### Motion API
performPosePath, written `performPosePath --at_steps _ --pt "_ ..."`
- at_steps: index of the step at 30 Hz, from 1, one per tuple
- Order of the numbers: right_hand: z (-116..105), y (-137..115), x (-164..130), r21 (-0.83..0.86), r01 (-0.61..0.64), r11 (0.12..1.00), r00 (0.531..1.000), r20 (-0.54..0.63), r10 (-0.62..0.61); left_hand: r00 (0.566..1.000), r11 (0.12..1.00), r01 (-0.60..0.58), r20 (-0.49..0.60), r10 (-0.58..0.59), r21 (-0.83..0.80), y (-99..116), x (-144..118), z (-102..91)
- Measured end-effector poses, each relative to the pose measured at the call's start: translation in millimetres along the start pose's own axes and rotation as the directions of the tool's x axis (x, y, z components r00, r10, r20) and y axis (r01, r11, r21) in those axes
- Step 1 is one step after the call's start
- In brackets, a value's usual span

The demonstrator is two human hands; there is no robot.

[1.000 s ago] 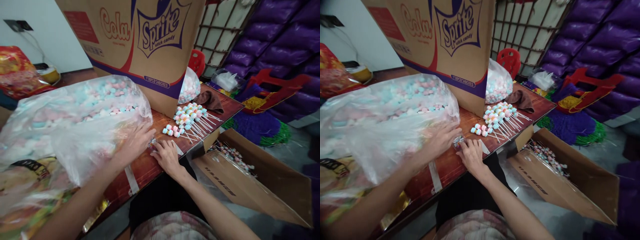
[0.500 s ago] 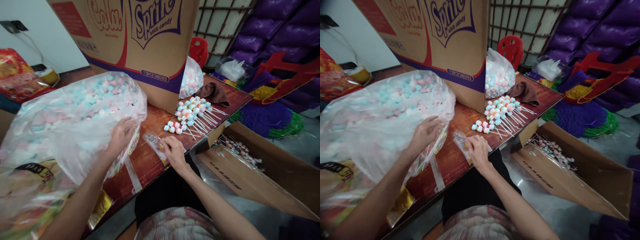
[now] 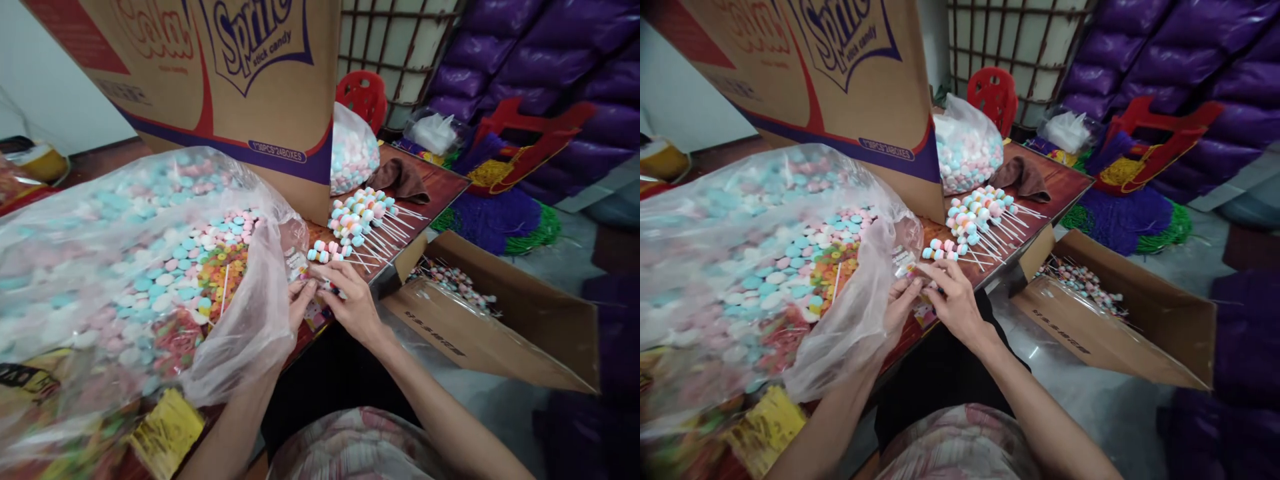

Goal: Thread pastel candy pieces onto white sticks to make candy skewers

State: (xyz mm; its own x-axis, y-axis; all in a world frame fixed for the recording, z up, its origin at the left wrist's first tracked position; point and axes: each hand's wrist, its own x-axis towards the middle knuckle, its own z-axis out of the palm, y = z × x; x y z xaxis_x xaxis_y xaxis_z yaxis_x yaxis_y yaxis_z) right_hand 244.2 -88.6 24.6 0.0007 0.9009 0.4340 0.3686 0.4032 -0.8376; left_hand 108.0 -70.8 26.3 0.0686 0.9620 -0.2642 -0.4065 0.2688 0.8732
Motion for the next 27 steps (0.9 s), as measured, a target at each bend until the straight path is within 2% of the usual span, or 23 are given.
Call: performPosePath --at_steps 2,4,6,8,10,16,20,23,25,27 --pt "-5 0 -5 0.149 -0.175 0.973 0.981 -0.061 0.186 0.998 0.994 0.059 0.009 -0.058 -0.088 -4 -1 3.6" --pt "-7 0 -10 0.355 -0.348 0.868 0.919 -0.053 0.39 0.995 0.982 0.098 0.003 -0.099 -0.162 -6 -3 7.8" --pt "-6 -1 -13 0.517 -0.44 0.734 0.855 -0.007 0.518 0.992 0.967 0.123 -0.006 -0.127 -0.224 -6 -4 13.2" --pt "-4 -1 -14 0.593 -0.459 0.661 0.816 -0.012 0.578 0.991 0.958 0.131 0.011 -0.133 -0.254 -7 -4 18.9" --pt "-3 -3 -13 0.6 -0.445 0.665 0.809 -0.049 0.585 0.993 0.959 0.115 0.018 -0.114 -0.261 -8 -4 23.9" --pt "-1 -8 -11 0.39 -0.381 0.838 0.888 -0.1 0.45 0.999 0.979 -0.01 -0.032 0.003 -0.205 -13 -8 31.2" --pt "0 -4 -11 0.349 -0.381 0.856 0.89 -0.11 0.441 0.999 0.979 -0.005 -0.054 -0.006 -0.204 -8 -10 29.0" --pt "-4 0 -10 0.314 -0.374 0.873 0.909 -0.061 0.412 0.996 0.975 -0.004 -0.089 -0.016 -0.22 -1 -7 23.3" --pt "-8 2 -9 0.299 -0.367 0.881 0.918 -0.035 0.394 0.993 0.977 -0.029 -0.121 0.003 -0.211 1 -3 19.9" --pt "-9 3 -9 0.304 -0.366 0.879 0.915 -0.056 0.4 0.985 0.978 -0.078 -0.165 0.047 -0.192 1 1 18.3"
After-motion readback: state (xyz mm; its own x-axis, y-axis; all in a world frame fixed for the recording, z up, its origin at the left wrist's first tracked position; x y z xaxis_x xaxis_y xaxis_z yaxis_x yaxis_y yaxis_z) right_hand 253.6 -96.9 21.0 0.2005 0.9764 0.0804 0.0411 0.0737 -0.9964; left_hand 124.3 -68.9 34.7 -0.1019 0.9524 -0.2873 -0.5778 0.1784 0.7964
